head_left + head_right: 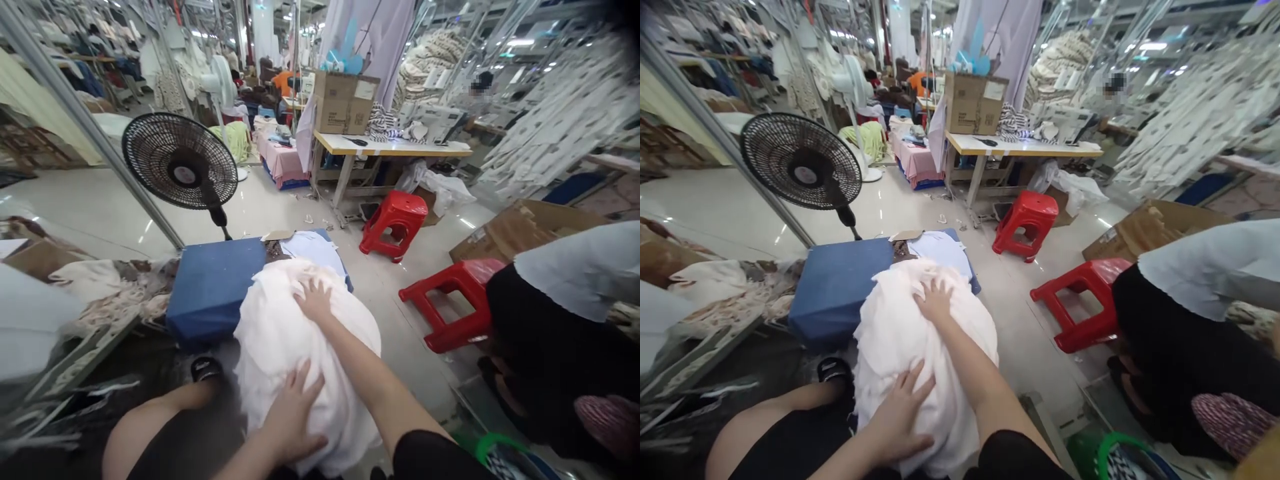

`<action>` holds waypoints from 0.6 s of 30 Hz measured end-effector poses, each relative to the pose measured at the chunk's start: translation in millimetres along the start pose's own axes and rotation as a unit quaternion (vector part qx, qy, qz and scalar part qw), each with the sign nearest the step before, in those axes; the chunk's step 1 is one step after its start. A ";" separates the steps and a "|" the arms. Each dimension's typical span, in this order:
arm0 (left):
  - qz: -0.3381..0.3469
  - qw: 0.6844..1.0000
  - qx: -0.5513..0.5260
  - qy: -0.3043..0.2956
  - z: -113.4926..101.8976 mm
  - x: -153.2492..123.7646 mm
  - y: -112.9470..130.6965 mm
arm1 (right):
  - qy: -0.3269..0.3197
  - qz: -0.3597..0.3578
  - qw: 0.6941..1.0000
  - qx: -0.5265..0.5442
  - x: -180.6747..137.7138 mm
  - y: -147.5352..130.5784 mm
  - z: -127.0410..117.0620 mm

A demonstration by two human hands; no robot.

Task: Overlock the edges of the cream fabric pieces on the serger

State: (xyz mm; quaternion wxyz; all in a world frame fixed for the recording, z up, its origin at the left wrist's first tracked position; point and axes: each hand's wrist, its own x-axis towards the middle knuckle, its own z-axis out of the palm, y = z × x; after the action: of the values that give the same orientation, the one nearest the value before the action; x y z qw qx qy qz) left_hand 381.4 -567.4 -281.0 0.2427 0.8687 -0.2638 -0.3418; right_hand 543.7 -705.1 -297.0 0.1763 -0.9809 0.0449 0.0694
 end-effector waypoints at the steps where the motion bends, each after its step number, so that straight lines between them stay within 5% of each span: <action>1: 0.000 1.000 0.001 -0.014 1.2 0.2 -0.7 | -0.003 0.011 1.000 0.000 5.2 11.9 13.0; 5: -0.002 0.999 0.015 -0.030 6.7 10.6 -2.2 | 0.012 0.027 1.000 -0.002 11.5 43.8 31.1; 11: 0.030 0.999 0.032 -0.010 12.5 21.9 -13.8 | 0.024 0.044 0.999 -0.011 12.2 41.9 29.2; 18: 0.101 0.995 0.005 0.022 21.0 -26.2 -49.7 | 0.017 0.069 0.997 -0.041 0.0 36.4 6.8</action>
State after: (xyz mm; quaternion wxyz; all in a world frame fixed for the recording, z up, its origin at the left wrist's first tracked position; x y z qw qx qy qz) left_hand 364.3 -519.2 -312.3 0.2770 0.8462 -0.3469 -0.2949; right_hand 538.8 -736.7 -315.6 0.1298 -0.9828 0.1130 0.0667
